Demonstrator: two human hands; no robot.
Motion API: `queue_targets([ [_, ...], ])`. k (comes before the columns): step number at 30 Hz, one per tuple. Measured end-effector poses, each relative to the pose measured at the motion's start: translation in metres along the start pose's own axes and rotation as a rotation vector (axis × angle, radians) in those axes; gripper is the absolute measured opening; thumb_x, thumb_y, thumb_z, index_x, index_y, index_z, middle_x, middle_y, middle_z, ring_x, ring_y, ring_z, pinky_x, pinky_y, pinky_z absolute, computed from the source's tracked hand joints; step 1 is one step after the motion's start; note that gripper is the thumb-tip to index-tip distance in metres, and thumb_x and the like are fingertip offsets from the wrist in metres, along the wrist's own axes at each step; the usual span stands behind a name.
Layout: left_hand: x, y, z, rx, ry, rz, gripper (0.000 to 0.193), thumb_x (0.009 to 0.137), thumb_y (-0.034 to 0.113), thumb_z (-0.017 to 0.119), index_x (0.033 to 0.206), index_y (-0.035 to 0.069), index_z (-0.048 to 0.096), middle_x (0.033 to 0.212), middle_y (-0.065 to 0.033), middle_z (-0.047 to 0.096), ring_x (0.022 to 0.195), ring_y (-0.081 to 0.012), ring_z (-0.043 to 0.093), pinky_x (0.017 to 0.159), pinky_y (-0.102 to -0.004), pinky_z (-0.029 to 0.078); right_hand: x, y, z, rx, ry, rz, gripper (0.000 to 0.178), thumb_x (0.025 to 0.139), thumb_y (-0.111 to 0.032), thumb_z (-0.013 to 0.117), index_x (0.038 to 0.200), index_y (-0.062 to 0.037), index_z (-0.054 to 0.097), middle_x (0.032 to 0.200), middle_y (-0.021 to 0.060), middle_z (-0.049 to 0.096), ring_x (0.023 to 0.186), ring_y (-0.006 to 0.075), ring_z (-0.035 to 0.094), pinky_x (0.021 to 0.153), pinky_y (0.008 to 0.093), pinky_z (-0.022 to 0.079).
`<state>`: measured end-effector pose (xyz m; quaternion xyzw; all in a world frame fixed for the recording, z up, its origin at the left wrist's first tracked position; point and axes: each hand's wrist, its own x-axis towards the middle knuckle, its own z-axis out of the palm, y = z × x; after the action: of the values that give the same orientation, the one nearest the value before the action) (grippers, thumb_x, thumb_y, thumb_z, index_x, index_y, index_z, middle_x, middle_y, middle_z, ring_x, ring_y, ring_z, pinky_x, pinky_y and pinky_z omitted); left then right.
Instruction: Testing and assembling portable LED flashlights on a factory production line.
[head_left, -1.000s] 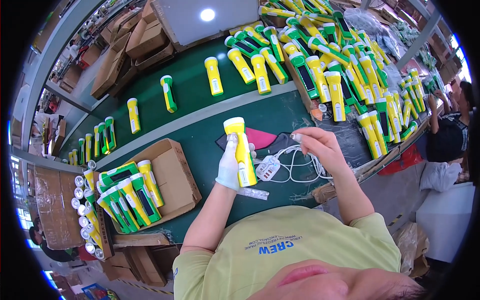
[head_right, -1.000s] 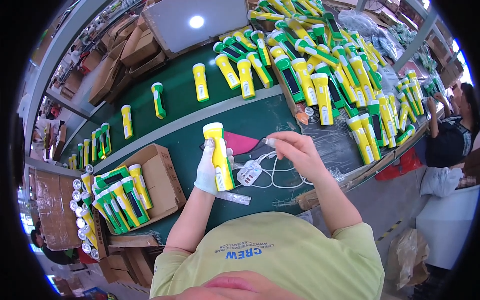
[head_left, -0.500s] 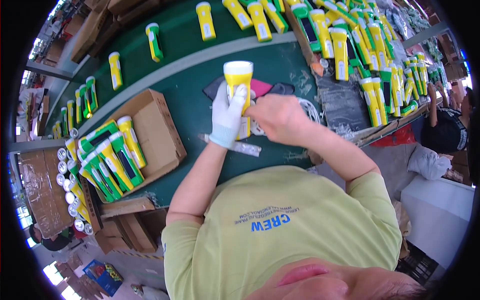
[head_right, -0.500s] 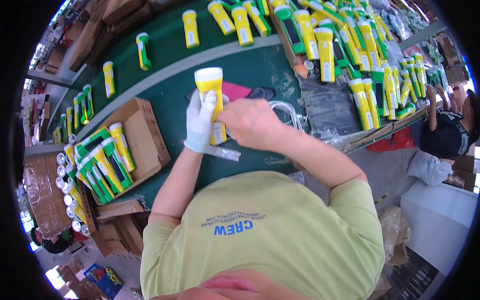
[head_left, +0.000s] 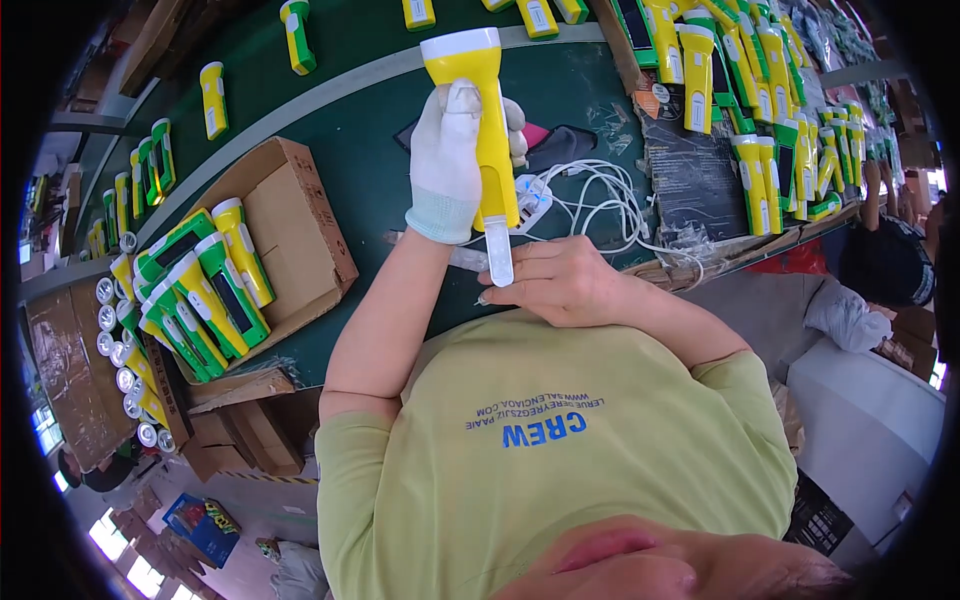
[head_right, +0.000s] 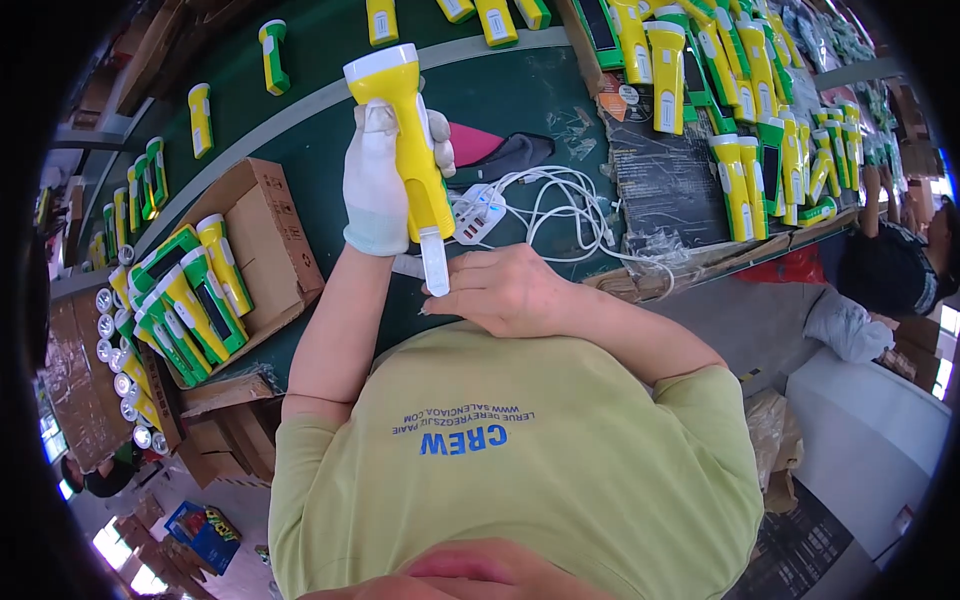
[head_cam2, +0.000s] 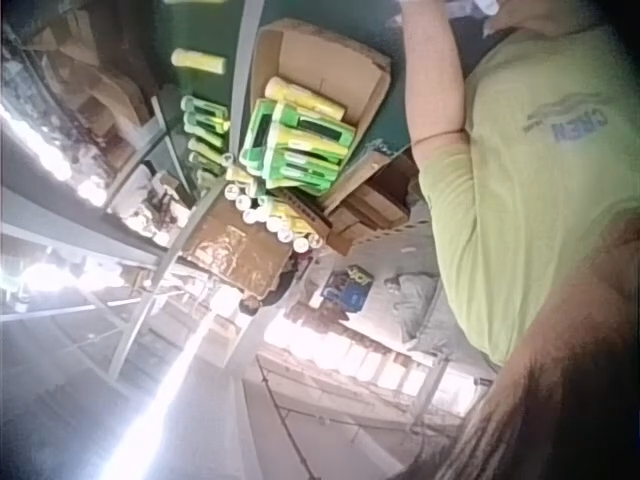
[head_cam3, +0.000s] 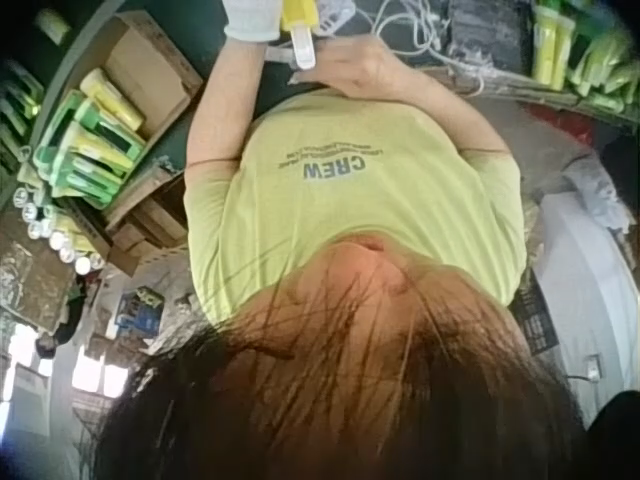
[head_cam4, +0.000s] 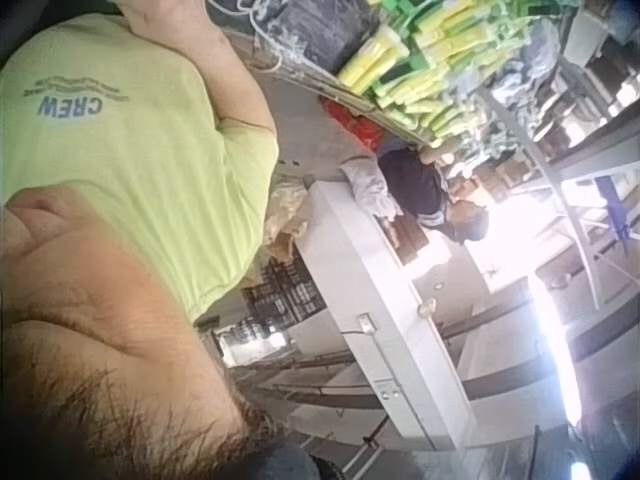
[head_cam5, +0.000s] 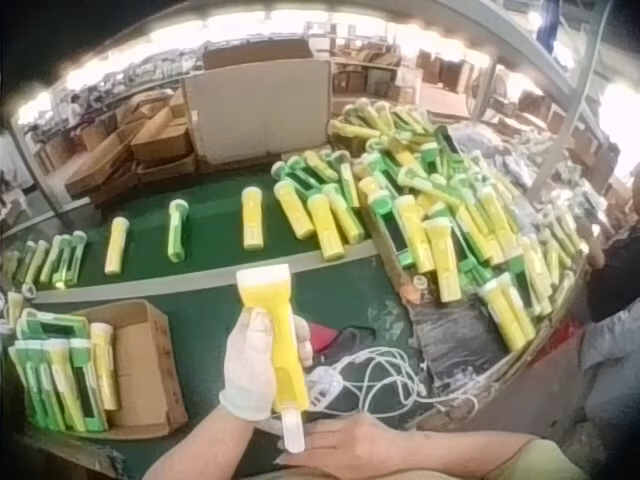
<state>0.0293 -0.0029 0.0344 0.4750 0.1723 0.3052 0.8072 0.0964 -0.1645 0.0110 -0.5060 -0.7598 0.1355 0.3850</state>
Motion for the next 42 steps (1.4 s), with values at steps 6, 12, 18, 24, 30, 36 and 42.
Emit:
queue_targets([
  [6,-0.016,-0.017,-0.012,-0.169,-0.138,-0.273,0.057,0.099,0.055,0.037,0.125,0.005,0.049,0.103,-0.0093,0.062,0.09,-0.018,0.062,0.081,-0.0329,0.051,0.016,0.018,-0.039,1.02,0.387,0.913,0.02,0.092,-0.013,0.063,0.104,0.0009,0.069,0.078,0.0053,0.068,0.065,0.0045,0.058,0.054,0.017,0.041],
  [12,-0.021,-0.022,-0.017,-0.378,-0.101,-0.487,0.065,0.09,0.065,0.049,0.123,0.01,0.051,0.095,-0.0034,0.06,0.082,-0.0147,0.059,0.073,-0.0295,0.05,0.032,0.022,-0.058,0.652,0.486,0.626,0.014,0.09,-0.007,0.064,0.097,0.0041,0.069,0.084,0.0045,0.068,0.069,0.0049,0.058,0.059,0.0194,0.045],
  [18,-0.03,-0.01,-0.002,-0.294,0.001,-0.449,0.06,0.092,0.062,0.048,0.115,0.007,0.054,0.091,-0.0054,0.06,0.076,-0.0153,0.06,0.069,-0.029,0.05,0.036,0.019,-0.059,0.443,0.448,0.616,0.013,0.089,-0.007,0.064,0.097,0.0021,0.069,0.085,0.0057,0.069,0.073,0.0057,0.06,0.062,0.0212,0.048],
  [24,-0.041,-0.015,-0.009,0.219,0.03,0.026,0.049,0.095,0.04,0.056,0.122,0.001,0.043,0.102,-0.0086,0.059,0.082,-0.0129,0.06,0.074,-0.0277,0.05,0.037,0.009,-0.061,0.362,0.349,0.577,0.012,0.09,-0.003,0.063,0.098,0.0039,0.067,0.084,0.0047,0.066,0.068,0.0064,0.056,0.06,0.0207,0.045],
  [30,-0.044,0.0,0.008,0.351,0.021,0.042,0.052,0.095,0.039,0.058,0.125,0.0,0.042,0.097,-0.009,0.061,0.078,-0.013,0.061,0.067,-0.0269,0.051,0.033,0.006,-0.053,-0.003,0.392,0.363,0.013,0.089,-0.001,0.063,0.1,0.0033,0.066,0.084,0.0081,0.066,0.071,0.0097,0.059,0.062,0.0225,0.047],
  [36,-0.04,0.008,-0.001,-0.403,-0.265,-0.313,0.081,0.089,0.075,0.032,0.115,0.001,0.053,0.072,-0.0085,0.059,0.063,-0.0161,0.059,0.056,-0.0268,0.05,0.009,0.051,-0.051,0.535,0.627,0.781,0.011,0.091,-0.008,0.062,0.096,-0.0016,0.07,0.084,-0.0015,0.064,0.073,0.0059,0.056,0.065,0.021,0.046],
  [42,-0.031,0.006,0.006,-0.358,0.121,-0.249,0.058,0.094,0.064,0.04,0.102,0.008,0.053,0.077,-0.0059,0.056,0.067,-0.0165,0.056,0.063,-0.0299,0.049,-0.012,0.046,-0.053,0.712,0.516,0.873,0.017,0.083,-0.011,0.07,0.096,-0.0089,0.059,0.087,-0.0013,0.063,0.059,0.0003,0.044,0.049,0.0162,0.03],
])
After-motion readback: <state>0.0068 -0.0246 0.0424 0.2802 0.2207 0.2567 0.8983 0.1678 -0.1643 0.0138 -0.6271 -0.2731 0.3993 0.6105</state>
